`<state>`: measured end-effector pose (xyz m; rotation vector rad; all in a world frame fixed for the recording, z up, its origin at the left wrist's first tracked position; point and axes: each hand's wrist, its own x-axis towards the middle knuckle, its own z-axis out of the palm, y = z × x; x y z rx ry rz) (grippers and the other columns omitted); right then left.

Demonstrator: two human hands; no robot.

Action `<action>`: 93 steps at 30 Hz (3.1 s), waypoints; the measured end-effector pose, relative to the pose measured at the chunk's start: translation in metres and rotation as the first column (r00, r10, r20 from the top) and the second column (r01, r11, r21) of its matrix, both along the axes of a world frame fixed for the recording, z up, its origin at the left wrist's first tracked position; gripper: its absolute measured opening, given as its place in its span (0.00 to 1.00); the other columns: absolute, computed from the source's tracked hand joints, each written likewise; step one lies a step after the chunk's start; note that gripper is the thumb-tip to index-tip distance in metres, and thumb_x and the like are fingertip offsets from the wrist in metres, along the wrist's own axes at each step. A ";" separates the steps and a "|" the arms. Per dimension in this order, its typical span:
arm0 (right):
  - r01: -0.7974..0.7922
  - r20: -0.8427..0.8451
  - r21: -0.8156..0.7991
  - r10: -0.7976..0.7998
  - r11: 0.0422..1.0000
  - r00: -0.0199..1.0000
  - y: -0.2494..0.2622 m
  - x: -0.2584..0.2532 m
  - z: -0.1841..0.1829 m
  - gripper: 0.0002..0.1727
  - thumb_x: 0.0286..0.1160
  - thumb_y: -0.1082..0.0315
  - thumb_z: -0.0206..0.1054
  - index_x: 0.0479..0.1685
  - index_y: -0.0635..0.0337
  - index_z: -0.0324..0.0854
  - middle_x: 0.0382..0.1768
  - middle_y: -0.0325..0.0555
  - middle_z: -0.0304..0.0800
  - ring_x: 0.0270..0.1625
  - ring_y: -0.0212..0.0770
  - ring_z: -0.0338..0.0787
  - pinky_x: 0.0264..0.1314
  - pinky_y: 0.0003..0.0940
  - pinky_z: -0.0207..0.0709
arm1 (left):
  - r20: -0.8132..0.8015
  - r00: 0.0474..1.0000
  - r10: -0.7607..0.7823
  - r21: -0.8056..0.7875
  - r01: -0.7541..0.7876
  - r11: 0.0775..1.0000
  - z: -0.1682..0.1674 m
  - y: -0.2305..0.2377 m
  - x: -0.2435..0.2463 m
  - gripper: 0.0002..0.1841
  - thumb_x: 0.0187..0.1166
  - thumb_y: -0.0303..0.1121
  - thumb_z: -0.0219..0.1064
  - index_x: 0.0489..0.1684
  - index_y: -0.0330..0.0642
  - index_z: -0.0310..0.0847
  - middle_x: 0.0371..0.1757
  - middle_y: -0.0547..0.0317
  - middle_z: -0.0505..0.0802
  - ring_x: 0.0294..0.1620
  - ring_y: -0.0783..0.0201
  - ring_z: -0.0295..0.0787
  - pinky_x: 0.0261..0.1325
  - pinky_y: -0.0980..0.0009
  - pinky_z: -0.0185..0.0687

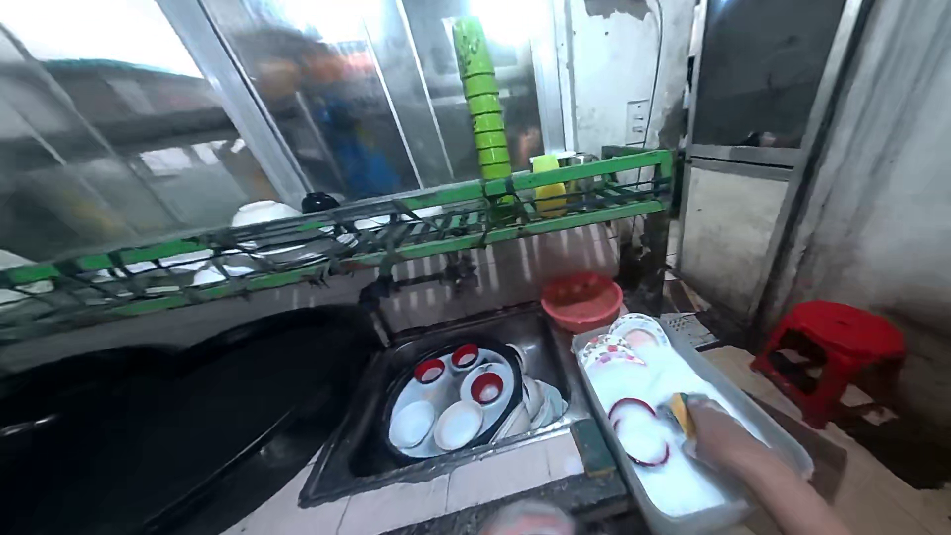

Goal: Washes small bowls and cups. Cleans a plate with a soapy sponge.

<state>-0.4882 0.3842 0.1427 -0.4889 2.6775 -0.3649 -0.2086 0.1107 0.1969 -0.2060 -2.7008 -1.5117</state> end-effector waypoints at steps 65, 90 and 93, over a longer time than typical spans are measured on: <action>0.348 0.215 -0.916 -0.489 0.199 0.846 -0.078 -0.011 0.016 0.42 0.69 0.69 0.70 0.85 0.72 0.57 0.70 0.63 0.80 0.66 0.44 0.86 0.69 0.42 0.83 | 0.263 0.962 0.072 0.773 -0.255 0.581 -0.028 0.063 -0.254 0.14 0.81 0.23 0.61 0.62 0.29 0.80 0.47 0.51 0.90 0.49 0.64 0.86 0.56 0.65 0.84; 0.089 -0.134 -0.805 -0.327 0.586 0.936 -0.075 -0.022 0.027 0.44 0.61 0.63 0.79 0.80 0.76 0.68 0.66 0.66 0.87 0.67 0.53 0.89 0.74 0.54 0.80 | 0.306 0.944 0.123 0.572 -0.286 0.768 -0.029 0.063 -0.268 0.14 0.88 0.28 0.54 0.60 0.30 0.80 0.53 0.46 0.89 0.54 0.60 0.85 0.61 0.61 0.82; 0.255 0.131 -0.890 -0.324 0.378 0.937 -0.068 -0.045 0.022 0.35 0.68 0.72 0.72 0.79 0.72 0.67 0.63 0.59 0.86 0.62 0.43 0.89 0.66 0.42 0.85 | 0.224 0.972 0.076 0.635 -0.205 0.745 -0.017 0.055 -0.266 0.13 0.85 0.28 0.57 0.56 0.28 0.82 0.54 0.48 0.89 0.57 0.63 0.84 0.65 0.64 0.79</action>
